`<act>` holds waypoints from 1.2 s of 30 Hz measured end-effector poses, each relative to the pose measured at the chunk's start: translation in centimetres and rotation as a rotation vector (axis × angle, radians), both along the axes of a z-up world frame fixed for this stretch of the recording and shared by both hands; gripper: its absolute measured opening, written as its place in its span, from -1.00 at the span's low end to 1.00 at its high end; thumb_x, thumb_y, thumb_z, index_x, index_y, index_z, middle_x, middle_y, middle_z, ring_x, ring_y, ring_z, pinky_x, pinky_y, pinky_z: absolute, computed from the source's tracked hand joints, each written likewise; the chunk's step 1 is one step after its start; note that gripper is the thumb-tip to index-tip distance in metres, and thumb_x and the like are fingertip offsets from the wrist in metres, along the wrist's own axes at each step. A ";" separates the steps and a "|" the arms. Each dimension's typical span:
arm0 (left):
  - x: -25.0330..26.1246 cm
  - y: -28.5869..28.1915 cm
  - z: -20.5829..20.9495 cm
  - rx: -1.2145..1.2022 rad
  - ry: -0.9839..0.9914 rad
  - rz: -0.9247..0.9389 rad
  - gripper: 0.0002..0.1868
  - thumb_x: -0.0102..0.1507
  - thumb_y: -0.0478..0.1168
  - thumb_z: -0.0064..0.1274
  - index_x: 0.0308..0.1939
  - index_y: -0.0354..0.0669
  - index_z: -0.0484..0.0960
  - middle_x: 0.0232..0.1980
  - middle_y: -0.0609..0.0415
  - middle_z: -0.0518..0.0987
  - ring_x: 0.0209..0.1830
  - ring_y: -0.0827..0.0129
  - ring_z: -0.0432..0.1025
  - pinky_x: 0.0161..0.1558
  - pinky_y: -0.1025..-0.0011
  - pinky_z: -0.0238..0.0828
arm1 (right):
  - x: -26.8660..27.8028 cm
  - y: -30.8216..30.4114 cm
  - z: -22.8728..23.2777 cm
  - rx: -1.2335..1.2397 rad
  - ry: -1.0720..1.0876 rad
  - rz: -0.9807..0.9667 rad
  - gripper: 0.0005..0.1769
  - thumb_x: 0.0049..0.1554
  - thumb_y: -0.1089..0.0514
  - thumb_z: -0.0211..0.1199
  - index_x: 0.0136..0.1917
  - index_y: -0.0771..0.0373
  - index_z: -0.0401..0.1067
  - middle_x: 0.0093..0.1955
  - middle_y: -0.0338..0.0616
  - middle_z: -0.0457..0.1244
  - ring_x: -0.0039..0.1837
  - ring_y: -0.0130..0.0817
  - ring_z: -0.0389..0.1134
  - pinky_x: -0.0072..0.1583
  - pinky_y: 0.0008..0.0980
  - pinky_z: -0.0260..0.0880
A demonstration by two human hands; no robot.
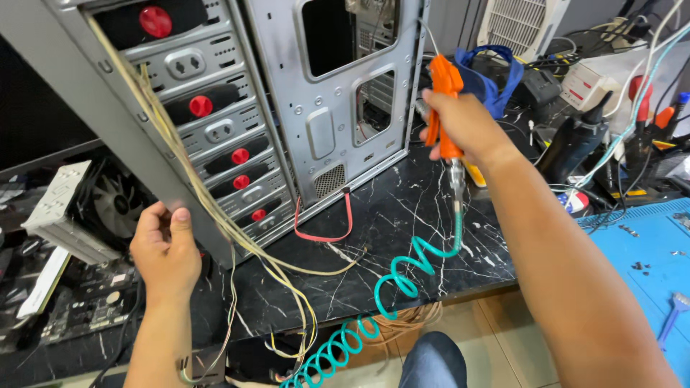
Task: The person cleans the interior and exterior of a computer case using an air duster and a brush, turning the case over to reach different sides.
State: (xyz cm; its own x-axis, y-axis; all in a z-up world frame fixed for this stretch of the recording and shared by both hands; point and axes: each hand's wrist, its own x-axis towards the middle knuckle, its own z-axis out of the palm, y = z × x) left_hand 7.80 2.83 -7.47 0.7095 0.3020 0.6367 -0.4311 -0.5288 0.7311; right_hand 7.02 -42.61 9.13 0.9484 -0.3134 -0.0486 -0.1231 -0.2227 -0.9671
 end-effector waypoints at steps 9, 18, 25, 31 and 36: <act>0.6 0.2 -0.7 -0.033 -0.176 -0.085 -0.83 0.50 -0.33 0.14 0.11 -0.40 0.65 -0.22 -0.16 0.56 -0.25 0.22 0.45 -0.20 0.26 0.43 | 0.5 -1.7 -7.8 -0.040 0.113 -0.022 -0.40 0.26 -0.23 0.17 0.03 0.45 0.38 -0.24 0.33 0.38 -0.46 0.01 0.41 -0.56 -0.19 0.29; 0.1 -0.5 0.2 -0.047 -0.162 -0.115 -0.82 0.52 -0.32 0.14 0.13 -0.39 0.64 -0.20 -0.15 0.59 -0.25 0.22 0.45 -0.18 0.27 0.44 | 1.1 -2.4 -13.0 -0.010 0.321 0.020 -0.40 0.21 -0.30 0.16 0.00 0.35 0.41 -0.22 0.26 0.42 -0.44 -0.05 0.41 -0.51 -0.26 0.23; 0.3 -0.3 0.1 -0.062 -0.154 -0.129 -0.82 0.51 -0.29 0.15 0.13 -0.35 0.64 -0.19 -0.12 0.60 -0.24 0.26 0.45 -0.15 0.28 0.45 | 1.4 -2.6 -15.6 0.013 0.475 0.044 -0.41 0.18 -0.29 0.17 0.01 0.35 0.43 -0.19 0.28 0.44 -0.41 -0.06 0.41 -0.45 -0.27 0.22; 0.3 -0.3 0.0 -0.065 -0.160 -0.137 -0.82 0.52 -0.29 0.14 0.14 -0.36 0.63 -0.19 -0.10 0.59 -0.25 0.28 0.43 -0.13 0.29 0.44 | -0.8 -0.5 -13.8 -0.017 0.493 0.078 -0.46 0.22 -0.21 0.16 0.09 0.36 0.42 -0.19 0.27 0.44 -0.43 -0.05 0.41 -0.48 -0.27 0.24; 0.5 -0.2 -0.2 -0.060 -0.177 -0.138 -0.81 0.52 -0.30 0.14 0.13 -0.37 0.63 -0.19 -0.13 0.59 -0.25 0.25 0.45 -0.15 0.27 0.45 | -2.6 1.9 -13.2 -0.060 0.509 0.127 -0.45 0.22 -0.18 0.15 0.11 0.40 0.42 -0.19 0.29 0.45 -0.42 -0.01 0.42 -0.47 -0.22 0.26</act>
